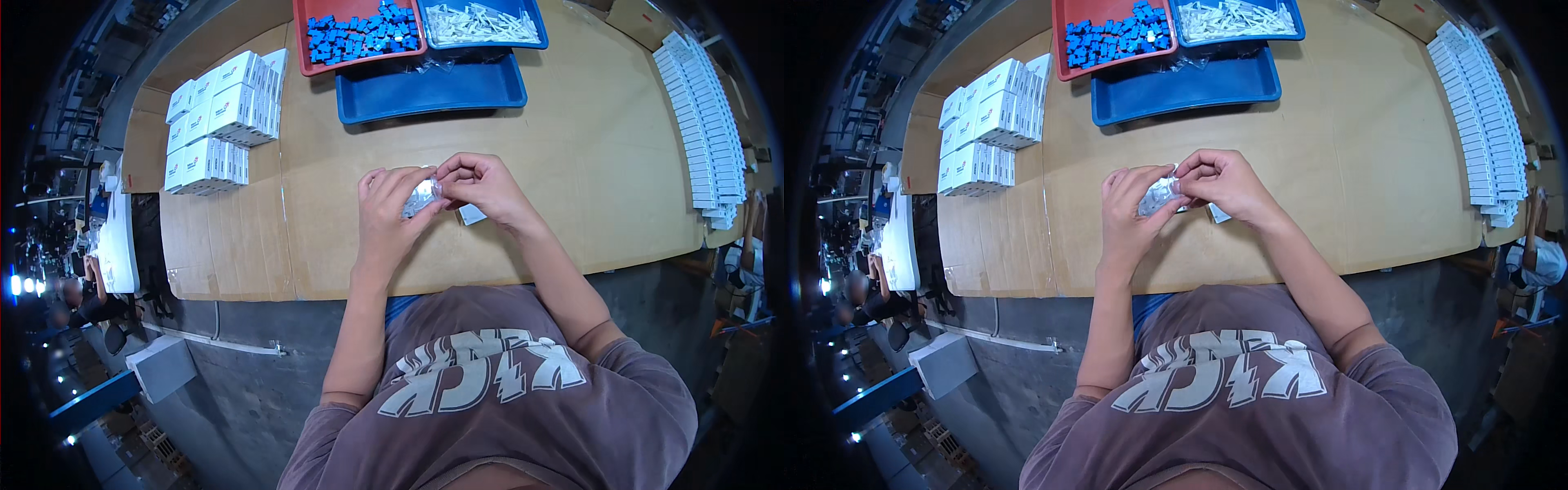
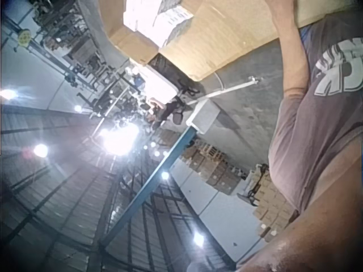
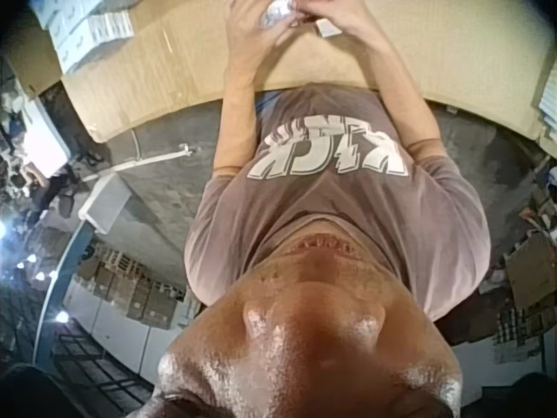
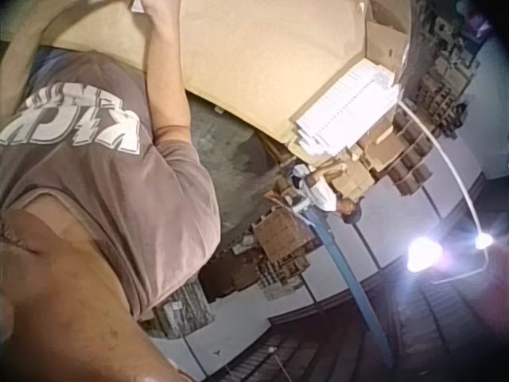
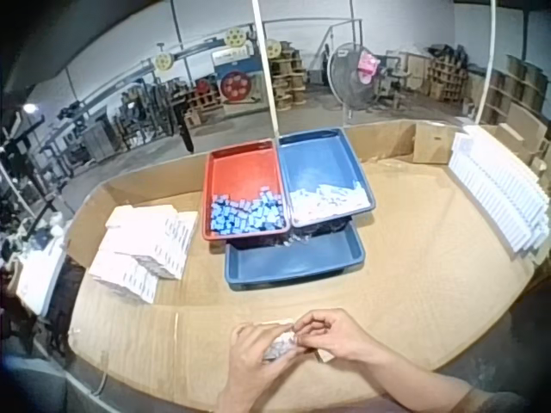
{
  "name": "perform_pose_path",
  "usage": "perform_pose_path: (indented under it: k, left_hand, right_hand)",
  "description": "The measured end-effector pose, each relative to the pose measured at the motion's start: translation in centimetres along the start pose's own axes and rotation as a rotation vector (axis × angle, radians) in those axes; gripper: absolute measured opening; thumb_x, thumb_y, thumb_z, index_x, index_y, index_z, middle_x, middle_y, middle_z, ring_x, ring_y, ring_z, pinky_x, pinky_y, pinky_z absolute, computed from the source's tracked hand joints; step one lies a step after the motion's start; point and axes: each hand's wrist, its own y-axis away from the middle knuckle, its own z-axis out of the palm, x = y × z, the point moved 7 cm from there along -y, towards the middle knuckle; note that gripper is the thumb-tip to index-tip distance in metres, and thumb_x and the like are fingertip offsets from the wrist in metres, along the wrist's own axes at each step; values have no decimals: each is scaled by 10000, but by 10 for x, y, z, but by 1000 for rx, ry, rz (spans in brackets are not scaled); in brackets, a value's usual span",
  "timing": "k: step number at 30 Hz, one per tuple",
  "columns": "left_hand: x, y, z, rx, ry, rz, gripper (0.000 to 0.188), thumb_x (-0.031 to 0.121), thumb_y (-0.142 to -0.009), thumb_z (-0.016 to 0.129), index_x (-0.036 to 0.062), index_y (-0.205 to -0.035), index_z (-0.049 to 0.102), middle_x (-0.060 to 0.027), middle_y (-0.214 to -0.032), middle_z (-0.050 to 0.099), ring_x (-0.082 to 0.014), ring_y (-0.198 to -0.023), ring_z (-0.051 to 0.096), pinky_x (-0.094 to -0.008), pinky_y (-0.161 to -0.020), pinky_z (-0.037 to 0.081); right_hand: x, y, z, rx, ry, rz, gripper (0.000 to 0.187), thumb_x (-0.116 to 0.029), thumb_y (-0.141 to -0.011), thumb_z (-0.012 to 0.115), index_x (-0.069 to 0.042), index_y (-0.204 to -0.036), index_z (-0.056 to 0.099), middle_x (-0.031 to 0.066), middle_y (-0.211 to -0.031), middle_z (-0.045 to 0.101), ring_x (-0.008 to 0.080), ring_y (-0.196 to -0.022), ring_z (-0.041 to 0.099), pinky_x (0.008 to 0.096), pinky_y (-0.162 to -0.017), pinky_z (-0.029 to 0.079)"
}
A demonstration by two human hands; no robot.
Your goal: The worker is assembling and packaging small electronic components into white boxes.
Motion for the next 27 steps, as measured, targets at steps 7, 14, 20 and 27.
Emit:
perform_pose_path:
  k: [7,14,20,27]
  left_hand:
    - [-1,-2,3,7,40,-18,454,224,-740,900,66,-1137,744,-69,-1095,745,-262,-1044,661,-400,-987,431]
    - [-12,7,10,-19,157,-224,353,147,-842,842,28,-1157,736,-87,-1092,742,-221,-1029,666,-374,-942,475]
    - [-32,47,58,20,1254,-708,347,288,-1086,575,-8,-1244,667,-62,-1016,686,-119,-880,616,-273,-797,501]
    - [-18,74,94,-210,1368,-958,454,349,-1143,383,-10,-1238,644,-21,-903,602,-99,-757,516,-287,-772,491]
  right_hand:
    - [-3,-2,-5,25,29,-54,112,-54,-973,708,39,-1033,718,70,-889,743,101,-762,701,243,-697,573]
    - [-19,-15,-40,164,281,-182,150,-60,-999,661,34,-1107,708,58,-943,747,92,-843,693,260,-750,568]
    - [-107,-64,-125,436,681,-538,194,-85,-979,661,13,-1138,713,103,-952,760,165,-886,718,323,-776,561]
    - [-170,-160,-180,519,1389,-497,232,-127,-941,621,-127,-1121,767,111,-1082,738,334,-1028,699,460,-907,557]
